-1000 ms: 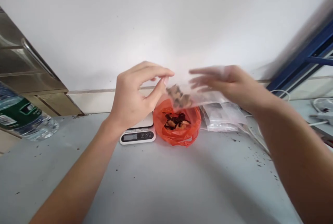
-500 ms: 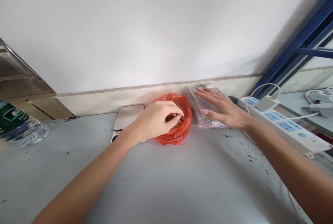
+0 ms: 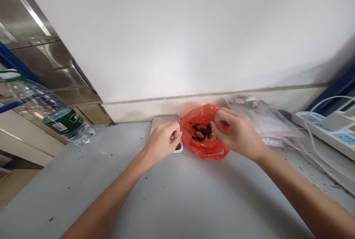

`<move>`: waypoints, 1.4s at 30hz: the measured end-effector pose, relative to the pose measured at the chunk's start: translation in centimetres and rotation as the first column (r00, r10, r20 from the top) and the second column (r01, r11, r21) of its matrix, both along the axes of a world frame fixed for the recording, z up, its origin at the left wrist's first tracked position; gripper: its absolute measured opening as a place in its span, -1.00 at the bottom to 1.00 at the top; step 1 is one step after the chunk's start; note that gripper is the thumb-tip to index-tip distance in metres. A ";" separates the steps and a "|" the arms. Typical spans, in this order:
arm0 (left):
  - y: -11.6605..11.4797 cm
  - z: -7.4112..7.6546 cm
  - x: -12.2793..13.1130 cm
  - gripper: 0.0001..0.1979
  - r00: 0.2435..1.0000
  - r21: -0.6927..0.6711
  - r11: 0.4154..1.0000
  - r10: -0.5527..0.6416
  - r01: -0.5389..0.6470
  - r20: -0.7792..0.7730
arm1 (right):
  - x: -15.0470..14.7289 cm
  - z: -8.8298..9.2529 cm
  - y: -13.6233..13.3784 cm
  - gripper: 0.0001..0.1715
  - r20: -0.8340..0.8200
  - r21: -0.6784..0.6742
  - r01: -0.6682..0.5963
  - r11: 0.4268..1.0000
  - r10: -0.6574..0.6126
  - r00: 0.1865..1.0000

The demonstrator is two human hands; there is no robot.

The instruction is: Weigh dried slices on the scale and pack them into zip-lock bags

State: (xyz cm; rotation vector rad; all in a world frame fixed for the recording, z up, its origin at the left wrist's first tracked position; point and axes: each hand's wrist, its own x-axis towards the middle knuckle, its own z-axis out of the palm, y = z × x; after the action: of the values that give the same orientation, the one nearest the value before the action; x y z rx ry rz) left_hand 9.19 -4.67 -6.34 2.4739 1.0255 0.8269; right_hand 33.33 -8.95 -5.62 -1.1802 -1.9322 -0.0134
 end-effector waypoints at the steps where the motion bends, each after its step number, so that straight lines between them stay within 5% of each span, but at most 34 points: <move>1: -0.1 -0.2 -0.8 -0.68 1.000 -0.004 1.000 0.021 -0.021 -0.005 | -0.5 -0.4 0.1 -0.61 0.000 -0.005 -0.005 1.000 0.005 1.000; 6: -0.5 -0.9 -4.1 -0.72 0.998 -0.043 0.997 0.066 -0.067 -0.024 | -2.1 -1.0 1.2 -0.75 0.106 -0.092 -0.181 0.979 0.190 0.976; 12: -0.3 -1.8 -6.4 -0.77 0.990 -0.056 0.989 0.139 -0.138 0.017 | -4.2 0.0 3.0 -0.65 0.224 -0.077 -0.126 0.989 0.140 0.964; 17: -0.3 -2.7 -7.2 -0.81 0.984 -0.049 0.983 0.177 -0.179 -0.031 | -5.5 -2.1 3.3 -0.58 0.232 0.014 -0.283 0.959 0.272 0.934; 21: -0.8 -2.9 -7.2 -0.85 0.987 -0.009 0.988 0.153 -0.154 -0.054 | -5.4 -3.7 2.1 -0.72 0.241 0.299 -0.253 0.920 0.184 0.953; 25: -1.3 -2.9 -6.9 -0.88 0.984 0.042 0.991 0.128 -0.124 -0.125 | -4.6 -4.0 0.2 -0.73 0.302 0.431 -0.188 0.883 0.056 0.952; 35: -1.0 -3.5 -7.4 -0.78 0.987 0.181 0.978 0.122 -0.102 -0.105 | -3.8 -4.6 -0.6 -0.85 0.396 0.405 -0.107 0.908 -0.069 0.916; 42: -0.8 -4.5 -7.4 -0.65 0.978 0.255 0.964 0.119 -0.072 -0.174 | -2.9 -4.5 -0.4 -0.77 0.383 0.392 -0.006 0.920 -0.158 0.910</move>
State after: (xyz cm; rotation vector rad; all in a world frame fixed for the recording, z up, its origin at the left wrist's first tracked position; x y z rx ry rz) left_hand 1.82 -5.50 -10.88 2.7759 1.1791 0.8059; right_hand 30.46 -9.30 -10.16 -1.0368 -2.1056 -0.7077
